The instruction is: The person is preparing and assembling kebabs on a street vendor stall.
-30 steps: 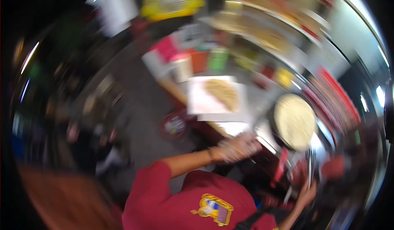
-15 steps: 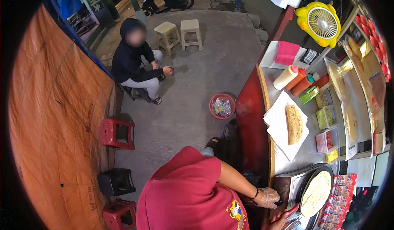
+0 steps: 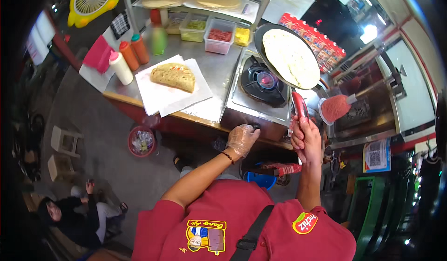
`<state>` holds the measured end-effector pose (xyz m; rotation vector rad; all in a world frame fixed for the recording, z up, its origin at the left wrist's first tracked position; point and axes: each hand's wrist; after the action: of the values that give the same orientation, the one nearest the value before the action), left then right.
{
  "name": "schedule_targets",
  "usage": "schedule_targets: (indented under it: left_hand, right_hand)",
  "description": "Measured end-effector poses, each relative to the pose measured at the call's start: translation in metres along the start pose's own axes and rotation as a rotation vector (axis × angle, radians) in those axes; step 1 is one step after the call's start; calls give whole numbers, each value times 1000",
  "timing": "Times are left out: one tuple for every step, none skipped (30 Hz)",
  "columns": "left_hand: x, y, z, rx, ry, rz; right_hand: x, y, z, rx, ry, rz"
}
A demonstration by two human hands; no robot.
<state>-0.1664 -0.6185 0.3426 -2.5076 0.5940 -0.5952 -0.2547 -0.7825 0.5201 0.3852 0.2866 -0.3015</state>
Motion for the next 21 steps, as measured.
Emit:
schedule_targets:
  left_hand:
    - [3,1,-2,8,-15,35]
    - [4,2,-2,8,2,53]
    - [3,6,-2,2,15,12]
    - [3,8,-2,-1,24,-31]
    - [4,8,0,2,27,-29]
    - [2,8,1,-6,12,-22]
    - [1,6,1,-11,-3,-18]
    - [-2,7,0,-4,-8,-23]
    - [-6,7,4,-20,-3,-30]
    - [-6,3,4,-36,7,-37]
    - [-10,-2,4,-20,-8,6]
    - [-15,-11,0,-58,-36,34]
    - [-20,-19,-4,-100,-68,63]
    - [-21,-30,-4,-109,-29,49]
    - [-27,-44,4,-86,-57,28]
    - [-29,-61,14,-44,-22,0]
    - [-30,-79,25,-3,15,-24]
    - [-31,-102,41,64,34,-95]
    - [-26,-134,51,33,17,-118]
    - [-25,-155,81,168,14,-206]
    - [-18,-178,102,156,16,-318]
  right_hand:
    - [-4,-2,5,-6,-9,-16]
    - [-7,-3,7,7,-21,-34]
    - [-9,-5,8,-4,-23,-36]
    - [-9,-6,9,-16,-24,-33]
    - [-8,-5,8,-12,-27,-33]
    - [-9,-6,6,-24,-19,-31]
    - [-8,-6,3,-36,-12,-24]
    - [-10,-7,-1,-34,-9,-14]
    - [-9,-6,-7,-40,10,-28]
    - [-6,-5,-13,-46,24,-44]
    - [-2,-5,-23,-43,23,-16]
    - [2,-9,-35,-43,42,-24]
    - [6,-13,-44,-45,66,-35]
    - [12,-16,-50,-48,76,1]
    - [14,-15,-60,-76,78,-29]
    - [16,-14,-68,-103,74,-74]
    - [20,-11,-76,-100,90,-56]
    - [24,-7,-82,-117,71,-72]
    - [25,-5,-89,-132,49,-98]
    - [28,-5,-95,-127,59,-102]
    - [29,-5,-95,-129,59,-95]
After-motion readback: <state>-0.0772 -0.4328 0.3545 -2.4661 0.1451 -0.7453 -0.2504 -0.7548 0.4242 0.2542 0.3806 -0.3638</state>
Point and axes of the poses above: each hand's wrist, its own x-axis towards the middle knuckle, its own y-axis out of the palm, z = x × y, and after that the axes turned 10 degrees about y, right-handed
